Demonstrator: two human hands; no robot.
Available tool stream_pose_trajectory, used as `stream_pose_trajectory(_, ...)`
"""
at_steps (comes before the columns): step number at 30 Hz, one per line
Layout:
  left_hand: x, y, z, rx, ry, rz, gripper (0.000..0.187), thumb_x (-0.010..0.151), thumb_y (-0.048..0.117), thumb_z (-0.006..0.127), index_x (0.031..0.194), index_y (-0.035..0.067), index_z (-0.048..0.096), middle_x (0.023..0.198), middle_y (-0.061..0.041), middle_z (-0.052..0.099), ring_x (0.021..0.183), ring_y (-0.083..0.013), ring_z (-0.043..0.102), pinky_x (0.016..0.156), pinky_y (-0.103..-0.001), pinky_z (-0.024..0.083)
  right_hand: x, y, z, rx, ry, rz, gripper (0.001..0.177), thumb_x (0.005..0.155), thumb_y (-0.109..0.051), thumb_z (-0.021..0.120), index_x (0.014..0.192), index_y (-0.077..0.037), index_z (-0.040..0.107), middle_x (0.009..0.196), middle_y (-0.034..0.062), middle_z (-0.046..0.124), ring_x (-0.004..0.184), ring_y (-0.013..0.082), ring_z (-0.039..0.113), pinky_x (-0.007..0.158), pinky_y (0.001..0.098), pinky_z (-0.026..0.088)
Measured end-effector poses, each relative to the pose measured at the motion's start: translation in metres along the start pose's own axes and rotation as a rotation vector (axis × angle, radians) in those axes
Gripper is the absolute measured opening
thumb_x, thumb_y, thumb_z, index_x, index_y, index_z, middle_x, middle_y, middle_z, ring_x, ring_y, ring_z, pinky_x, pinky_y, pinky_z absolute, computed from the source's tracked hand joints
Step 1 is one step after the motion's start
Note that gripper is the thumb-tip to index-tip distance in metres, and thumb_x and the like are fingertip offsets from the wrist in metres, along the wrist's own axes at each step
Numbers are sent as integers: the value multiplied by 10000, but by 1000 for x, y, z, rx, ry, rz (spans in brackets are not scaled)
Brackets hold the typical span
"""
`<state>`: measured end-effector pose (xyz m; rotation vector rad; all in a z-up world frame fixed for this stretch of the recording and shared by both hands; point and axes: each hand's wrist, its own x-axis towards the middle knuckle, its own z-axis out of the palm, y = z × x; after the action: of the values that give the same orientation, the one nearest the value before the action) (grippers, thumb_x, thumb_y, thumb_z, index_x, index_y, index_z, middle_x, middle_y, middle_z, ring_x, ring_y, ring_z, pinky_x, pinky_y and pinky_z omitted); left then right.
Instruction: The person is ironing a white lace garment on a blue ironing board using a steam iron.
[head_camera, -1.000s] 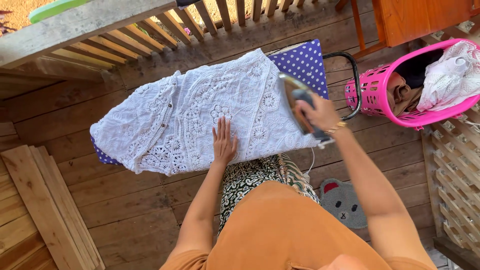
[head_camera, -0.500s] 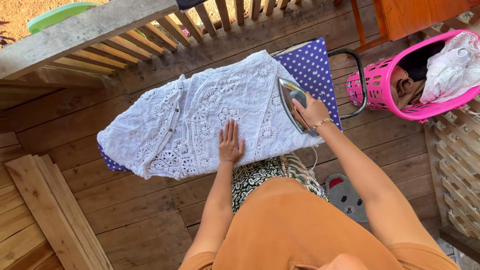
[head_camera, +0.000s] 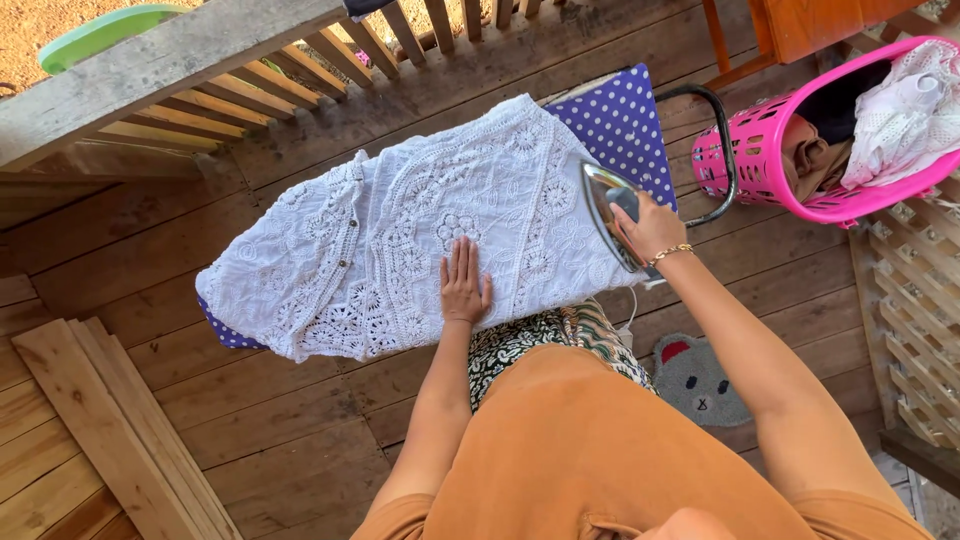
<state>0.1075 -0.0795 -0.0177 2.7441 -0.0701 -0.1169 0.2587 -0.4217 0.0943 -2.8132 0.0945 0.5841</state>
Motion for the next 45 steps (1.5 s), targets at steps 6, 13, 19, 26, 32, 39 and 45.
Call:
stream_pose_trajectory(6,-1,0,0,4,-2,-8,706,1000,365,389,1627,64,272,1715,-102,211,1592,-242,171,1296,-473,99,-19,64,-9,-2,19,77,655,988,-670,565,1104,-33,662,884,307,710,832,496,691,715,571,552)
stream_pose_trajectory(13,-3,-2,7,2,19,-3,704,994,361,405,1616,47,303,1706,-113,246,1589,-250,192,1295,-475,96,-22,22,-37,1101,-178,88,409,1041,-425,634,1121,-31,560,671,9,539,508,75,513,469,271,442)
stream_pose_trajectory(19,-2,-2,4,-11,29,-8,688,1001,349,412,1618,61,312,1714,-99,250,1601,-245,203,1309,-471,124,8,-53,39,760,59,-203,473,1080,-421,598,1289,2,563,802,155,598,662,278,592,583,384,497)
stream_pose_trajectory(26,1,0,4,8,6,-27,704,983,333,428,1614,42,318,1702,-120,256,1580,-257,206,1283,-478,128,15,-65,30,498,43,-120,515,1012,-444,611,1210,31,601,902,289,713,839,441,719,720,469,561)
stream_pose_trajectory(32,0,-2,2,-53,20,-20,724,964,344,462,1611,56,311,1697,-113,244,1576,-240,206,1280,-480,128,-9,-83,7,503,167,-143,506,1004,-455,634,1176,21,651,971,265,724,890,431,721,769,471,560)
stream_pose_trajectory(39,-18,-28,9,-151,200,-27,708,1016,308,456,1635,49,229,1728,-105,176,1609,-245,158,1306,-495,96,12,-198,-9,198,-140,-501,627,952,-598,592,1203,-31,688,1048,264,723,921,443,696,817,505,544)
stream_pose_trajectory(45,-14,-113,-33,-55,206,-203,713,1059,343,415,1658,51,160,1747,-111,116,1625,-244,87,1317,-472,16,45,-288,65,-74,-281,-633,634,956,-652,537,1159,-72,695,947,249,737,860,423,711,797,509,551)
